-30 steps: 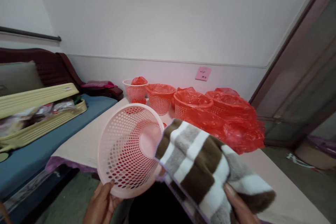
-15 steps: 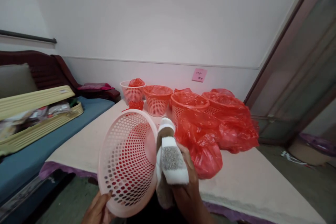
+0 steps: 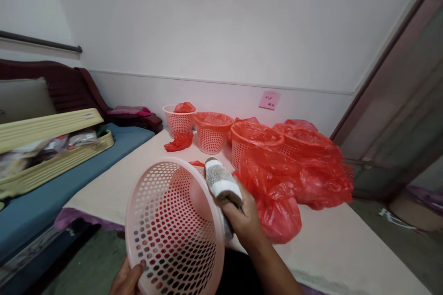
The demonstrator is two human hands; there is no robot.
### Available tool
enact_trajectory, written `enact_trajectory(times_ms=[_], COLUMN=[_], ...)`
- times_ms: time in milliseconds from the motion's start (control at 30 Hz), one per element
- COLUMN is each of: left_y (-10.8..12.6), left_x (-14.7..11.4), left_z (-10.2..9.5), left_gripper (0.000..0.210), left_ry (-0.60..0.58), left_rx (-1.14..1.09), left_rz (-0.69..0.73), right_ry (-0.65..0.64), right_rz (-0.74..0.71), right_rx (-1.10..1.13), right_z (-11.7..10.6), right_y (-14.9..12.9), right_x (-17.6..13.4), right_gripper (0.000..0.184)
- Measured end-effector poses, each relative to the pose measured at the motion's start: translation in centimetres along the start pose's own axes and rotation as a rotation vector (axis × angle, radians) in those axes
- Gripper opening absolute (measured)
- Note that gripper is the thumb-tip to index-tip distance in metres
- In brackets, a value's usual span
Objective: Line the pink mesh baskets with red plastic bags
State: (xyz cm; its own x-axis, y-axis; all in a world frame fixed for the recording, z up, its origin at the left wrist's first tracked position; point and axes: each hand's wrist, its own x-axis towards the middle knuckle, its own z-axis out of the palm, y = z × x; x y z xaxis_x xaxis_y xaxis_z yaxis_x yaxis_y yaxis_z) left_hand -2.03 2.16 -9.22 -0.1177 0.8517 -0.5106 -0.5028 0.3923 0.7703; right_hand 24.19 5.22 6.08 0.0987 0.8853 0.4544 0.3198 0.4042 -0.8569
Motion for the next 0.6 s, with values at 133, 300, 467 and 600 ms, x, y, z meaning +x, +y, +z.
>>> enact_trajectory(times_ms=[133,300,467,600], left_y=[0.2,0.0,-0.2,-0.4], left_x=[0.4,-0.1,-0.8,-0.6], left_z=[0.4,1.6,3.2,4.8], left_gripper=[0.089,0.074,0.061,0.065], left_ry=[0.01,0.063,-0.078,-0.034], left_rx=[0.011,0.069,-0.171,-0.114], left_rz=[0.047,0.13,0.056,0.046], right_ry=[0.019,0.102,0.282,0.423], right_rz=[0.02,0.025,0.167,0.242], right_rx=[-0.178,-0.369,-0.239,-0.136], right_z=[-0.4,-0.7,-0.9,-1.0], right_y=[-0.3,0.5,2.5,2.7], right_x=[-1.4,-2.2,-3.4,-3.9], right_gripper=[0.054,0.028,0.03,0.033])
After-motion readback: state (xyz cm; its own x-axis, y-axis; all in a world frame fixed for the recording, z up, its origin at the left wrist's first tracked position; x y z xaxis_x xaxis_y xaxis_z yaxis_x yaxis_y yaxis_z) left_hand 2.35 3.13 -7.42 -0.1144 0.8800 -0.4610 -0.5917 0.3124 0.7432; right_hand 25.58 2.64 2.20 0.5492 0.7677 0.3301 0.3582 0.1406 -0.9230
